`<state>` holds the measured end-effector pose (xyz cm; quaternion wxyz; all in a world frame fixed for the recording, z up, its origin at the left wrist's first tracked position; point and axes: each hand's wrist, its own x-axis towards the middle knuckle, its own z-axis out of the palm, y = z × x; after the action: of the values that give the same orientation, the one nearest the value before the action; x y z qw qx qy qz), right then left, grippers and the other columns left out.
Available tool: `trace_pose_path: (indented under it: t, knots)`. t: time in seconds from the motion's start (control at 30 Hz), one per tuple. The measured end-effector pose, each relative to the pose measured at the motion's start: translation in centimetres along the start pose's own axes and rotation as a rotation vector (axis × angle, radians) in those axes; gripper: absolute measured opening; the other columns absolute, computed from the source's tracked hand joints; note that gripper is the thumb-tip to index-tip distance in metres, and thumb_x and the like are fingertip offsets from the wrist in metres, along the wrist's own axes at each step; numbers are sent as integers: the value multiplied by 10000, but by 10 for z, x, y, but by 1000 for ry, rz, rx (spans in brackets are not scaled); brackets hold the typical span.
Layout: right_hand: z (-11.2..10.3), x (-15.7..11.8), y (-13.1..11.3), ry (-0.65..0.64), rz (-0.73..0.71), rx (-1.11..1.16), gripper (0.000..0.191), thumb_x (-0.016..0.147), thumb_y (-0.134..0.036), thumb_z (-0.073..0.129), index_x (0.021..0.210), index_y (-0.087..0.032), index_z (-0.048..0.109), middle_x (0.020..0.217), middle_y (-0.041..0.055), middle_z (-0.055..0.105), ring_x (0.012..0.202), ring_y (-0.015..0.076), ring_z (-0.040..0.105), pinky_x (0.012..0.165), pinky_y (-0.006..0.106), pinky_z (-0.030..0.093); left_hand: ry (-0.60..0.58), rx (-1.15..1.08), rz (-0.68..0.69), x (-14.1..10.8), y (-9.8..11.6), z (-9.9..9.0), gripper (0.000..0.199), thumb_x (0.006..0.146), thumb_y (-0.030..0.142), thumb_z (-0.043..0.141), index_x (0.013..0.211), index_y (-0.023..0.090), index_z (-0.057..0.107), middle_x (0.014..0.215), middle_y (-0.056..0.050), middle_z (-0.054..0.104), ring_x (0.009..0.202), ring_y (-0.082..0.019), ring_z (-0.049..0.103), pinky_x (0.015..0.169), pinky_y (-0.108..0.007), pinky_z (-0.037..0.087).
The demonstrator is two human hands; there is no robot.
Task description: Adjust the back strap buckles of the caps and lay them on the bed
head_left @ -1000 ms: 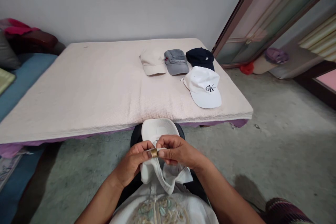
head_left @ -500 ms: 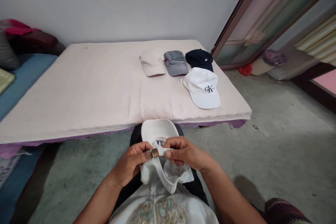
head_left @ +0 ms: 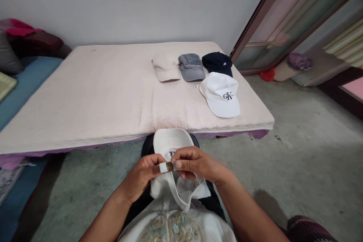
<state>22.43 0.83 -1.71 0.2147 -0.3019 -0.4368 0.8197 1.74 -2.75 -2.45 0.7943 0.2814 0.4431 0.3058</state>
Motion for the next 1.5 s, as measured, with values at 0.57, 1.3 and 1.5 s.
trace_pose_path:
  t: [0.57,1.3,1.5]
  knots:
    - [6,-5,15,38,-82,174,269,752,-359,736,744,-130,596,502,-78,453,387,18,331,353,147,223,1,6,-20,-2,-5,-4,245,678,336,758,731,138,624,574,28,506,503,-71,357,489,-209,242]
    - [17,6,15,33,-69,235,296,696,-289,779,875,-150,589,480,-119,444,346,11,321,320,133,233,-22,18,11,-1,-14,0,223,695,317,742,719,137,613,611,22,505,563,-98,403,541,-224,292]
    - [18,8,18,42,-80,242,284,678,-284,793,828,-148,594,467,-121,433,348,10,306,340,144,237,-40,-127,-24,-1,-9,-3,437,827,531,514,749,124,650,653,-32,572,575,-127,456,556,-245,355]
